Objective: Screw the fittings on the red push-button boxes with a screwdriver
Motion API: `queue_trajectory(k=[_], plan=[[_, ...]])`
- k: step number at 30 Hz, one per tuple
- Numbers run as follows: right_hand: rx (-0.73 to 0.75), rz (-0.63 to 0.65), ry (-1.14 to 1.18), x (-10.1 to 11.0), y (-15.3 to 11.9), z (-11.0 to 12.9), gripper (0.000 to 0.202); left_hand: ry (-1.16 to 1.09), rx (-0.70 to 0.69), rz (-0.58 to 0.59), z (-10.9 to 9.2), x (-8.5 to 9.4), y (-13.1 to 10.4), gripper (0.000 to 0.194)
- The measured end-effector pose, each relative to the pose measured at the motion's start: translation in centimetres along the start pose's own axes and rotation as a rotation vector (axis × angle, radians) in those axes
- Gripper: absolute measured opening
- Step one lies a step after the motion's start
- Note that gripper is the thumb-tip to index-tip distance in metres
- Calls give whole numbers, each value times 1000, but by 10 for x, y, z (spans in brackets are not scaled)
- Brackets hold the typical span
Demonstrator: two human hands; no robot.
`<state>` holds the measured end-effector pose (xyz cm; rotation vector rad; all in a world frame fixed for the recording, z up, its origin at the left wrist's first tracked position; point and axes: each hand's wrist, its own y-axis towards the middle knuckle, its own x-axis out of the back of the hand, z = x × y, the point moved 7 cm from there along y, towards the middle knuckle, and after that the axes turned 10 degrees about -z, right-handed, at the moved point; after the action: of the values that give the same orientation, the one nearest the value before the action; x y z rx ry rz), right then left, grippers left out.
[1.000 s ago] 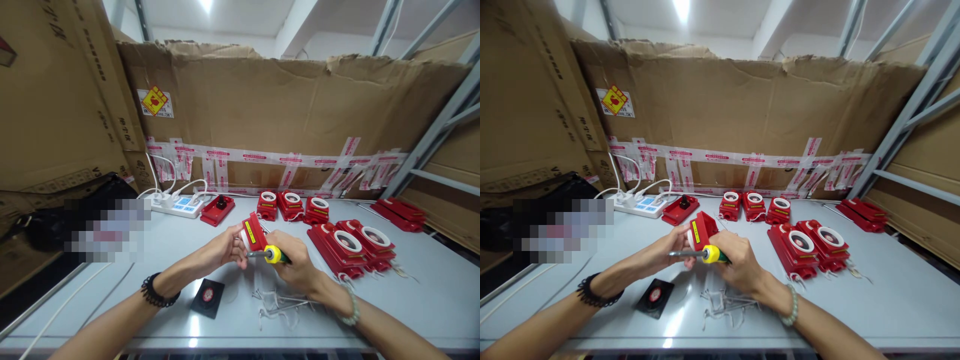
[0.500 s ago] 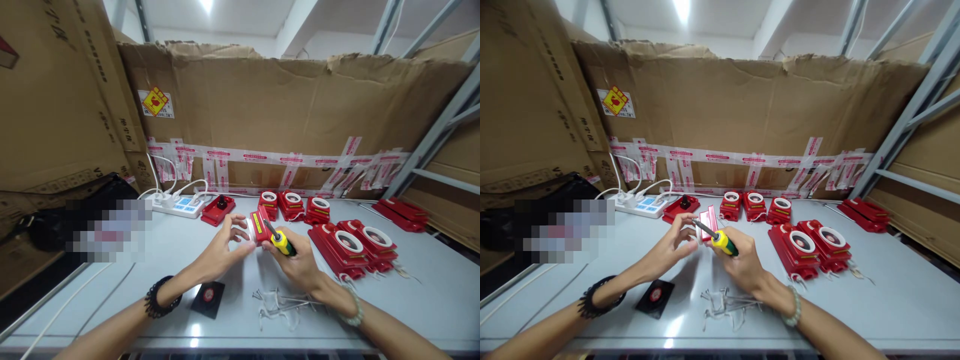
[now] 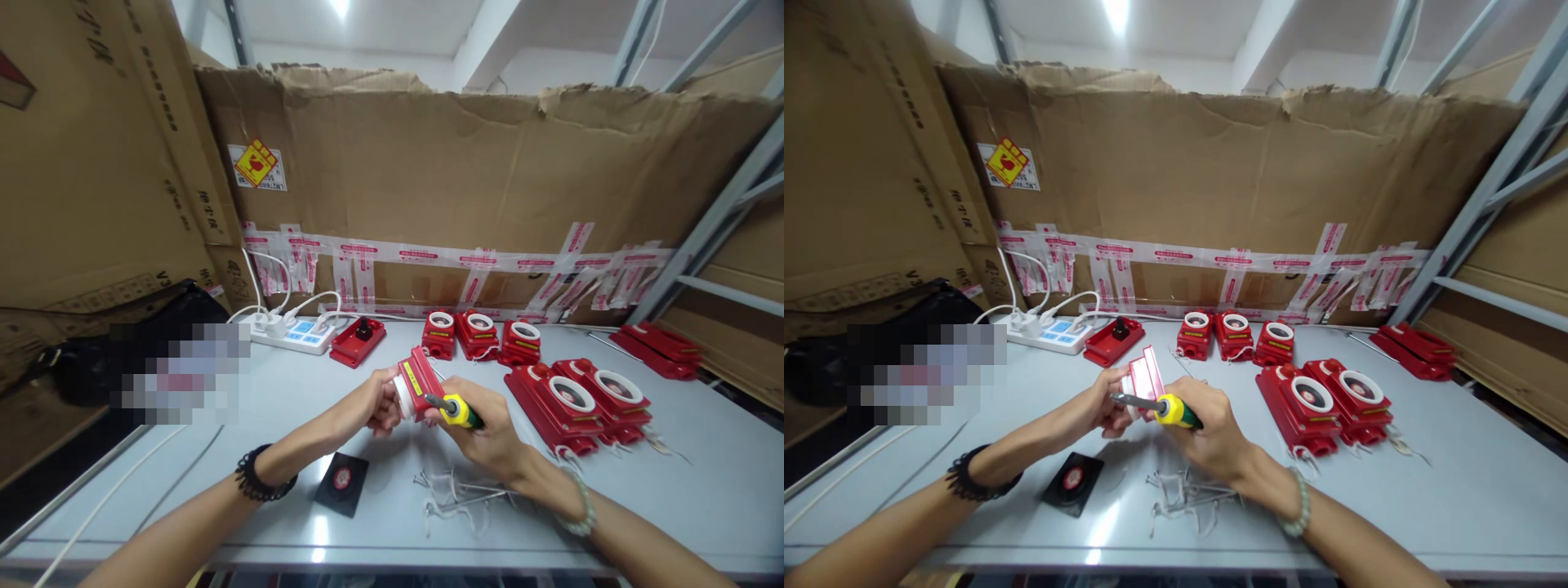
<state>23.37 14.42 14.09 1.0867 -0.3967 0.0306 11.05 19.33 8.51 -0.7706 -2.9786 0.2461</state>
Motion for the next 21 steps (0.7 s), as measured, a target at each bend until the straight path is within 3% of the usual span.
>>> queue_trajectory(k=[4,7,9,12,15,18,21], plan=[[-95,6,20,-1,1,-1,4,-29,171,84,12,-4,-2,73],[-192,-1,-12,-1,0,-4,7,110,135,64,15,0,-2,78],[-254,-1,-27,-1,-1,-8,9,239,-64,-106,3,11,-1,71],[-309,-23,-52,1,-2,-13,13,440,-496,-345,-26,18,-14,42],[-304,-41,-54,3,-2,-13,14,604,-785,-357,-41,8,-28,61],[-314,-41,-47,4,-1,-13,13,683,-925,-412,-47,6,-33,59],[-348,-67,-77,7,0,-15,22,701,-923,-402,-47,7,-31,46]])
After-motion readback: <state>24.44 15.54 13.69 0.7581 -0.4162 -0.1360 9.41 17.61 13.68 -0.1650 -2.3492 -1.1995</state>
